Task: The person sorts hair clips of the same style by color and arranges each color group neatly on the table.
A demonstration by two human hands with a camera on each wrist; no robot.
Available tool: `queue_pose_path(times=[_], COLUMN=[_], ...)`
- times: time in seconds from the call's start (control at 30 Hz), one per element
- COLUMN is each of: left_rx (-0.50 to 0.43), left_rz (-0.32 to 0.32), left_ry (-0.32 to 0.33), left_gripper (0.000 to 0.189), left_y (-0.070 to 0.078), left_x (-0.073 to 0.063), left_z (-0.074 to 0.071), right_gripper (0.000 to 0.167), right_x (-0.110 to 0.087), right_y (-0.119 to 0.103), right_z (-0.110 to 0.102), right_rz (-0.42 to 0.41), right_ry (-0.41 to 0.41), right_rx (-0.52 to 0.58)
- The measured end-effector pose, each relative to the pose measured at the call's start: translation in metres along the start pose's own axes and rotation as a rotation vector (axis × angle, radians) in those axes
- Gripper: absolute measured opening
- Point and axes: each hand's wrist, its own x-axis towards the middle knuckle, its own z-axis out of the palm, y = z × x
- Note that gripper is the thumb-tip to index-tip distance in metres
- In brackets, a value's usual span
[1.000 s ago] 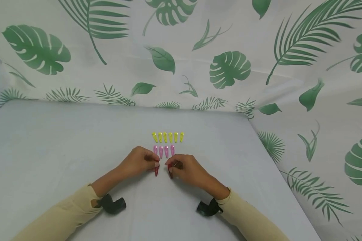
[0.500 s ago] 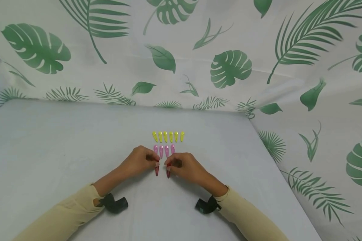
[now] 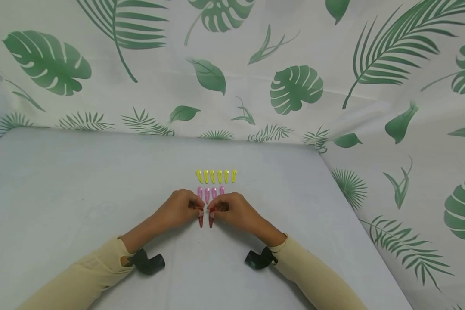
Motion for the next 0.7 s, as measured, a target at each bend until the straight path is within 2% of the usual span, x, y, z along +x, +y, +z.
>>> queue_pose_path(times=[0.33,0.7], left_rx=[0.034,0.035], left_rz=[-0.016,-0.001], left_ry=[0.012,0.024], left_gripper=[0.010,0.011], left_y=[0.0015,0.0010], left_x=[-0.0002,-0.0015], left_z=[0.0003,0.0009], right_gripper=[0.013,0.013], right_x=[0.0106,0.0086], right_y=[-0.0016,-0.0015], right_z=[0.0020,0.0041], right_rz=[0.039,0.043], right_ry=[-0.023,0.021], right_rx=[-0.059,-0.102])
